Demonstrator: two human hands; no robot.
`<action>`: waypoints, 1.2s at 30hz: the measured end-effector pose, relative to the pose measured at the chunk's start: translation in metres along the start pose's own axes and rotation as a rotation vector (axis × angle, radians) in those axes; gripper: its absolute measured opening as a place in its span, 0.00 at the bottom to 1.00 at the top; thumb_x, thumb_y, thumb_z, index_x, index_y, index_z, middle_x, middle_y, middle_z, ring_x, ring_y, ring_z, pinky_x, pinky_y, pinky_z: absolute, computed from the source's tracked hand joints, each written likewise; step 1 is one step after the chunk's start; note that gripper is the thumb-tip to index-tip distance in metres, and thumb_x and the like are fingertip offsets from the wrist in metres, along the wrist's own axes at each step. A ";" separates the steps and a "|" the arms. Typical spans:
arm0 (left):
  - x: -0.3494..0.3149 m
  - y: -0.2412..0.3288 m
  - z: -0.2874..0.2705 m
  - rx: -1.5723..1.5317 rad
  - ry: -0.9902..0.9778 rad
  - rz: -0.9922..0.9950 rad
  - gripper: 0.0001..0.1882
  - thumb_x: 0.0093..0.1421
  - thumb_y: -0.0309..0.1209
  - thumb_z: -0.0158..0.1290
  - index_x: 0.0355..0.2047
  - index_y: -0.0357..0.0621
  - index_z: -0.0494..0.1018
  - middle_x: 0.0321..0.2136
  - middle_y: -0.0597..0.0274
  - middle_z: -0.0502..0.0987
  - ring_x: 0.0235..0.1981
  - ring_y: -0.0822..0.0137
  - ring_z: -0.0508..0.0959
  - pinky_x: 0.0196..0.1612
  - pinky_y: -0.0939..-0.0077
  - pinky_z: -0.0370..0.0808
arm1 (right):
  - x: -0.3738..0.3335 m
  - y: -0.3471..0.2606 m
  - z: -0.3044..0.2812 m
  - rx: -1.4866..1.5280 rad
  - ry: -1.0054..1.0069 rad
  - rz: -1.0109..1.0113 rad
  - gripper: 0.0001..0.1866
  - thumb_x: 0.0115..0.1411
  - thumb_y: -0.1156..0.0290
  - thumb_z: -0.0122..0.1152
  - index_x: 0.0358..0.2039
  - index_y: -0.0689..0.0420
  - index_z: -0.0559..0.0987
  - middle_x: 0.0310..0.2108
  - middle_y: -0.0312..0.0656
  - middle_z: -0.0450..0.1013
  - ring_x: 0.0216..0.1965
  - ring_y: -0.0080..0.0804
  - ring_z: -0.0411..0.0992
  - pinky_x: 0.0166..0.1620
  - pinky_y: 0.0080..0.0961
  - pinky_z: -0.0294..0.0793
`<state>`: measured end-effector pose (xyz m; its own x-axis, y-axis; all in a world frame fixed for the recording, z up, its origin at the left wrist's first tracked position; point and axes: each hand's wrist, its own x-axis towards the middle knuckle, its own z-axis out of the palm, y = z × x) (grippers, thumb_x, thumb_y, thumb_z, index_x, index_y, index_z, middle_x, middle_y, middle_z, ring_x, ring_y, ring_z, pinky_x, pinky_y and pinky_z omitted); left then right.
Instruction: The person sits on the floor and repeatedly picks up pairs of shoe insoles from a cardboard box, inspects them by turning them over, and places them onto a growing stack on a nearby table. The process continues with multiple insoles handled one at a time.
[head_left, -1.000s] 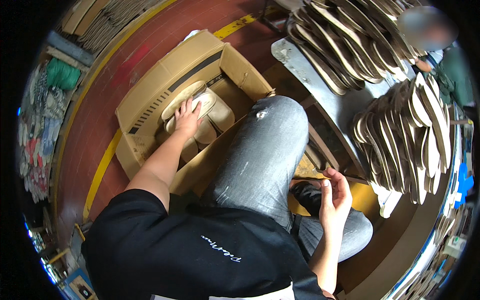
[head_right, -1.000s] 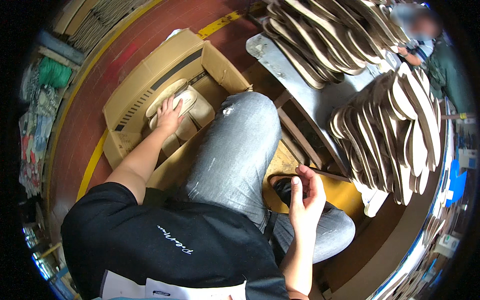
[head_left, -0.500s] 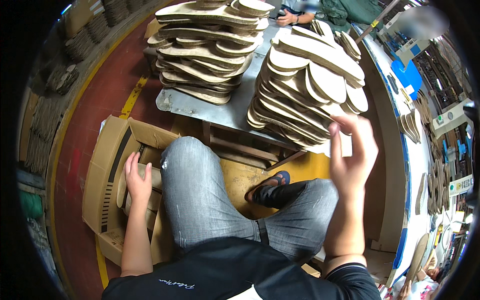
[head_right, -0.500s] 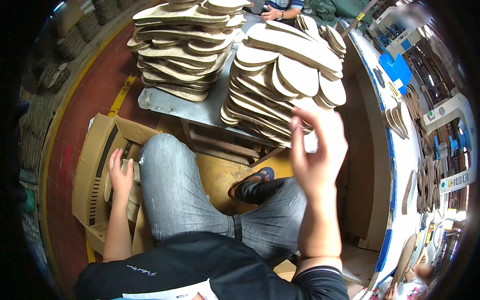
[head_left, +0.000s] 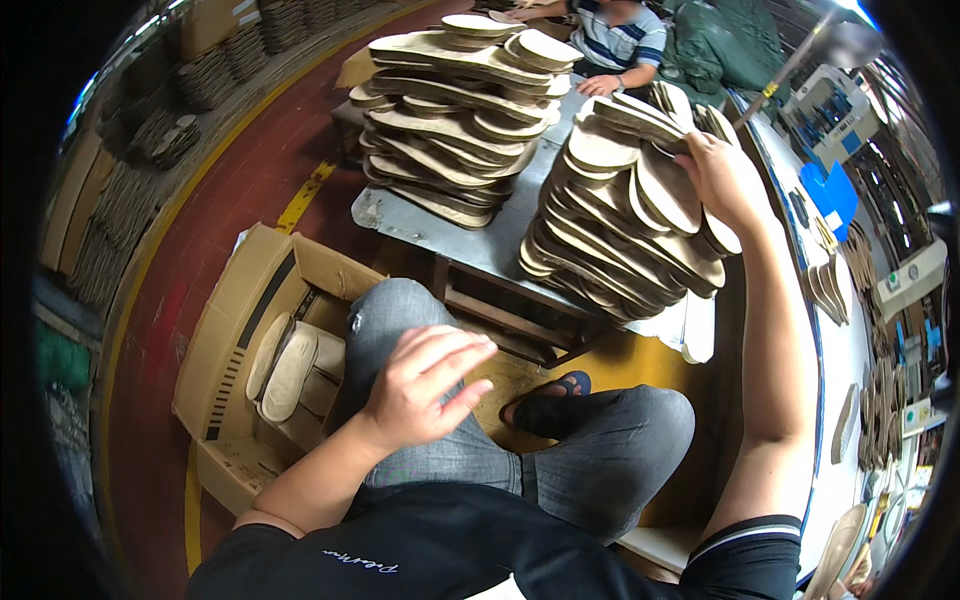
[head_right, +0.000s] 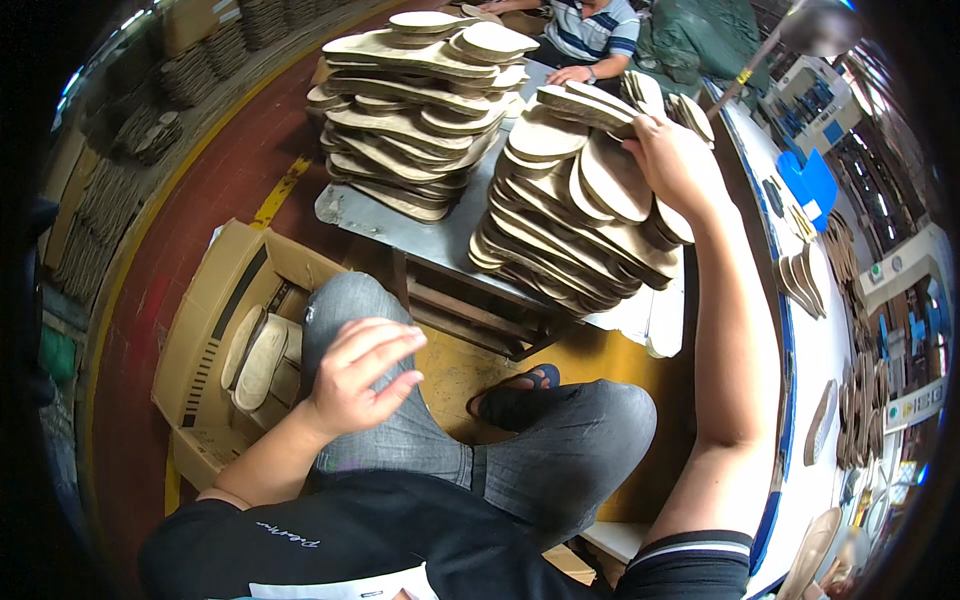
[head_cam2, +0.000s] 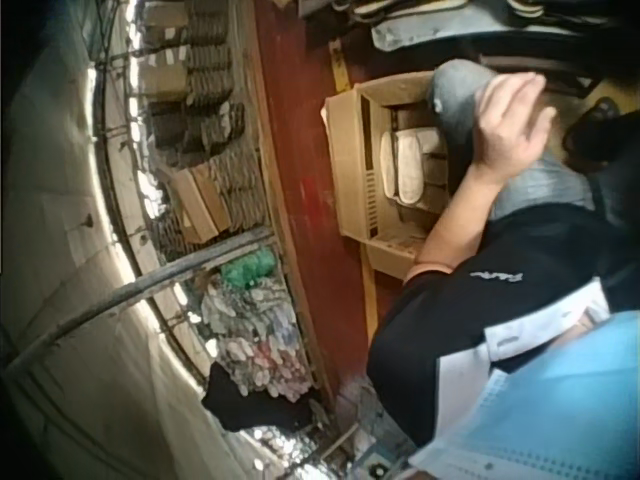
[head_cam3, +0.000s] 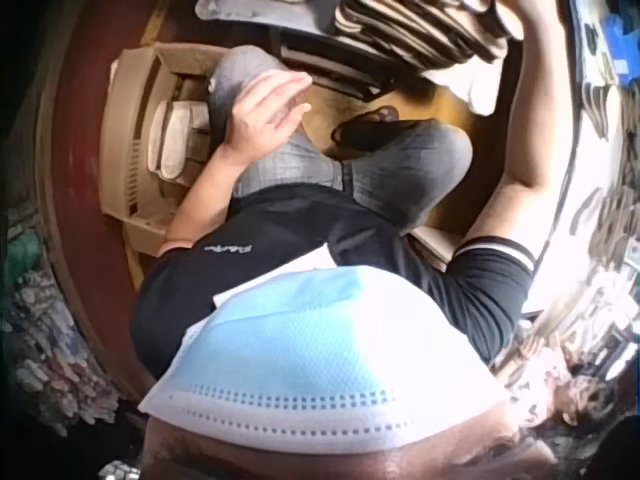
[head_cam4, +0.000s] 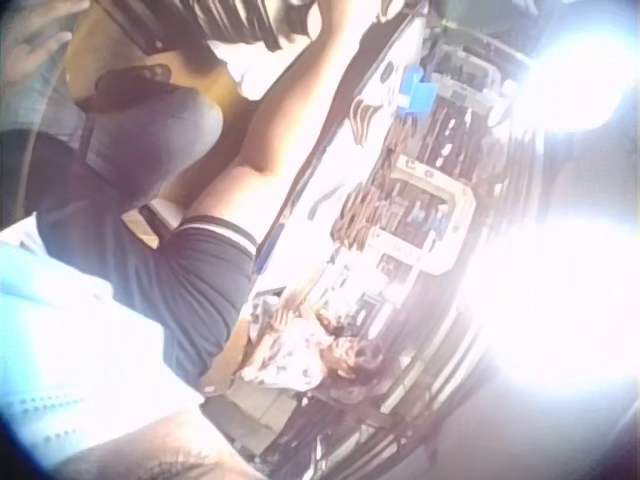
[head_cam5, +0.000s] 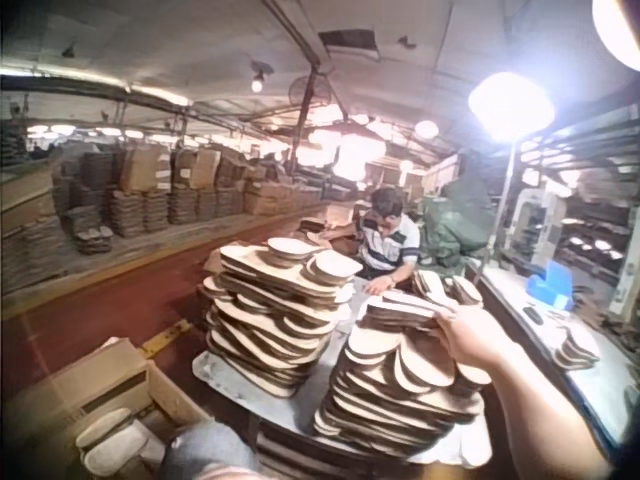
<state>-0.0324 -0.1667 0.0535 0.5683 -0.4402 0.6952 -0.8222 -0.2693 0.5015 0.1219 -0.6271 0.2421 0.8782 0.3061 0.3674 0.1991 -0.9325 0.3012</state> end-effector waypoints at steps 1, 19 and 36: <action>0.001 0.004 0.000 -0.043 -0.037 0.004 0.23 0.65 0.31 0.76 0.59 0.40 0.89 0.54 0.55 0.90 0.54 0.51 0.89 0.61 0.56 0.84 | -0.003 -0.008 -0.008 -0.042 0.023 0.032 0.15 0.81 0.58 0.65 0.48 0.59 0.80 0.47 0.55 0.84 0.48 0.63 0.85 0.50 0.56 0.83; 0.021 -0.010 0.065 -1.191 -0.060 -0.541 0.67 0.72 0.85 0.42 0.86 0.35 0.57 0.76 0.49 0.75 0.73 0.58 0.79 0.74 0.56 0.79 | -0.152 -0.287 -0.013 1.118 0.073 0.288 0.36 0.67 0.59 0.86 0.68 0.59 0.78 0.69 0.62 0.74 0.80 0.60 0.65 0.74 0.50 0.76; -0.002 -0.033 0.052 -2.000 -0.339 -1.062 0.53 0.82 0.75 0.41 0.87 0.45 0.60 0.74 0.40 0.77 0.65 0.40 0.87 0.53 0.36 0.94 | -0.183 -0.244 -0.031 1.471 -0.223 0.437 0.43 0.76 0.63 0.73 0.84 0.67 0.67 0.71 0.65 0.76 0.68 0.62 0.80 0.72 0.49 0.79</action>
<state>-0.0086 -0.2014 0.0088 0.4287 -0.9021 -0.0491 0.8504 0.3846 0.3591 -0.1011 -0.4493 0.1286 0.9980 0.0603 0.0194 0.0387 -0.3388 -0.9401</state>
